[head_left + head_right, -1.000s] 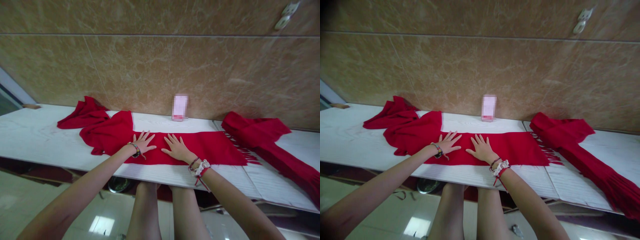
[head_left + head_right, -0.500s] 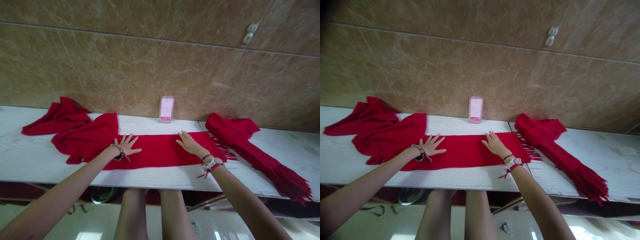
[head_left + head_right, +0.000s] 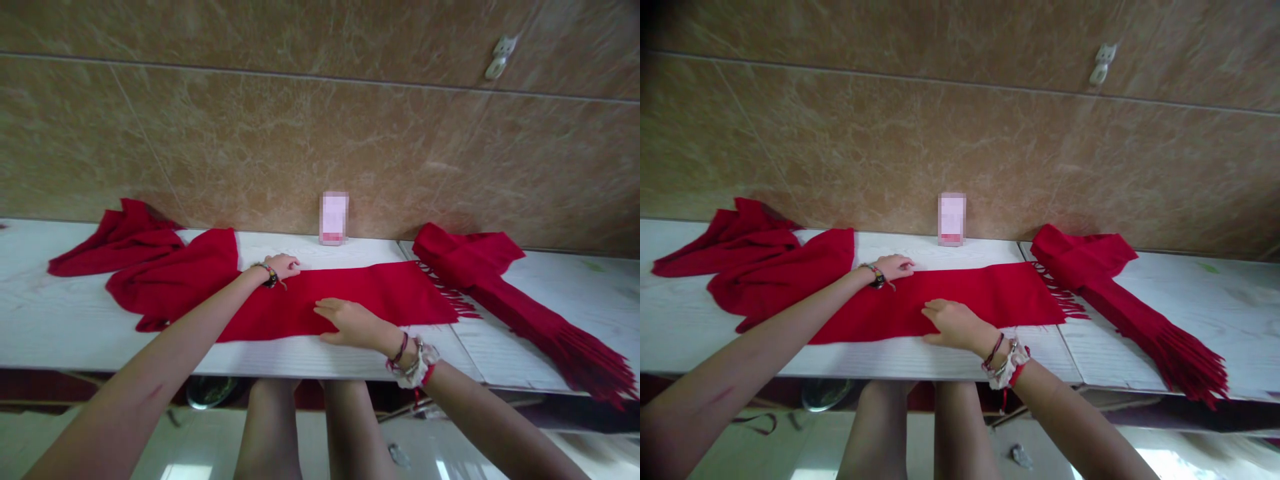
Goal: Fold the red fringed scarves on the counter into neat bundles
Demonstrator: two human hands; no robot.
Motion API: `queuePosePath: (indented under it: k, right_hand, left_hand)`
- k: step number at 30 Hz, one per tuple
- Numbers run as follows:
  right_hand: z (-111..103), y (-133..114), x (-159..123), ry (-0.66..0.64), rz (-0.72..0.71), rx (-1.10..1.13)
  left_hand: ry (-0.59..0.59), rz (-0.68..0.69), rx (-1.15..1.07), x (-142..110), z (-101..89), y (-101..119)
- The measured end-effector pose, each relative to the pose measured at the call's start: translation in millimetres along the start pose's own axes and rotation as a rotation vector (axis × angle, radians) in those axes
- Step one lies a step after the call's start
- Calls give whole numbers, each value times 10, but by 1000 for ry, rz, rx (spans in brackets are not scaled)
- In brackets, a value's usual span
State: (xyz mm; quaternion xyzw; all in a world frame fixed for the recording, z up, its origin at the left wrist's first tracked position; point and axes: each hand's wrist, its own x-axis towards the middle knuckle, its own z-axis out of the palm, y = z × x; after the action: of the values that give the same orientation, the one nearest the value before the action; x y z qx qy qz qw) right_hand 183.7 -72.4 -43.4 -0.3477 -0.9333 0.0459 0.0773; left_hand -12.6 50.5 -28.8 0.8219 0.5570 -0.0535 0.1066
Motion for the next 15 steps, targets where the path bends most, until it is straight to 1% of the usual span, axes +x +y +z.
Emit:
queuePosePath:
  k: [2, 5, 8, 11, 13, 15]
  right_hand:
    - [20, -165, 38, 17, -45, -47]
    - [68, -302, 110, 51, -84, -150]
    - [121, -348, 186, 98, -106, -246]
    - [176, -362, 239, 158, -70, -315]
    - [209, -371, 260, 169, -53, -349]
    - [233, -380, 270, 165, -67, -372]
  left_hand:
    - [-9, 14, -26, 85, -4, 24]
    - [-31, 54, -76, 172, -8, 16]
    - [-56, 83, -139, 230, -19, -29]
    - [-84, 93, -227, 279, -22, -69]
    - [-108, 93, -299, 307, -8, -84]
    - [-134, 91, -380, 331, 17, -97]
